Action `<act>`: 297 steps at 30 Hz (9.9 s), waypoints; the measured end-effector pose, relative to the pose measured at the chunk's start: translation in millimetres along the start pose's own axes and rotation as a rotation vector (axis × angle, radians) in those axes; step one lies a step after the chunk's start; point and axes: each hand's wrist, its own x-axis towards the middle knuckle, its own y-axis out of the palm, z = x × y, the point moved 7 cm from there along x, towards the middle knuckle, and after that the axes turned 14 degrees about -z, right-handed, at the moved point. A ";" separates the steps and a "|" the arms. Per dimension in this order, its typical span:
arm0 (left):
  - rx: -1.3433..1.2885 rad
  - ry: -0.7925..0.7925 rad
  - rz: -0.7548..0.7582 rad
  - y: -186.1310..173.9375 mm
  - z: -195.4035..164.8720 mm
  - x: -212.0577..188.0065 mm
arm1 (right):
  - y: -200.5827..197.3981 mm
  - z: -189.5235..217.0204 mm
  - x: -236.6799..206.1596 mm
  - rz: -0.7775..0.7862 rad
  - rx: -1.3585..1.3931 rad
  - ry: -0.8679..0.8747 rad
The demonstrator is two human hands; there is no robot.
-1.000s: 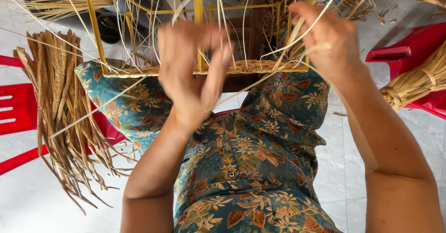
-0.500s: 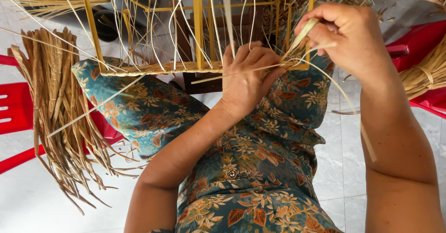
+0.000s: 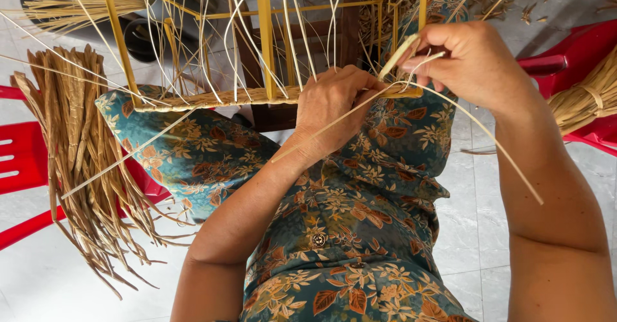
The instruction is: The person sits on the floor with a yellow frame across their lap and weaves dried plant fiber strips around the frame, threading and tightening each strip by hand to build up a woven panel. They reach to a pile of fiber strips for new material and at the end hold up the woven panel.
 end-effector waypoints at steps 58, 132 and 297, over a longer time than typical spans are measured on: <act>-0.004 -0.052 0.061 10.7 16.0 8.3 | 22.2 -74.3 -155.1 0.424 0.502 0.178; 0.157 0.280 -0.143 2.2 -17.8 -1.4 | 19.6 1.4 -17.8 -0.237 -0.094 -0.088; 0.045 0.200 -0.023 3.1 -13.3 0.1 | 66.5 -27.7 -134.5 -0.001 1.015 0.013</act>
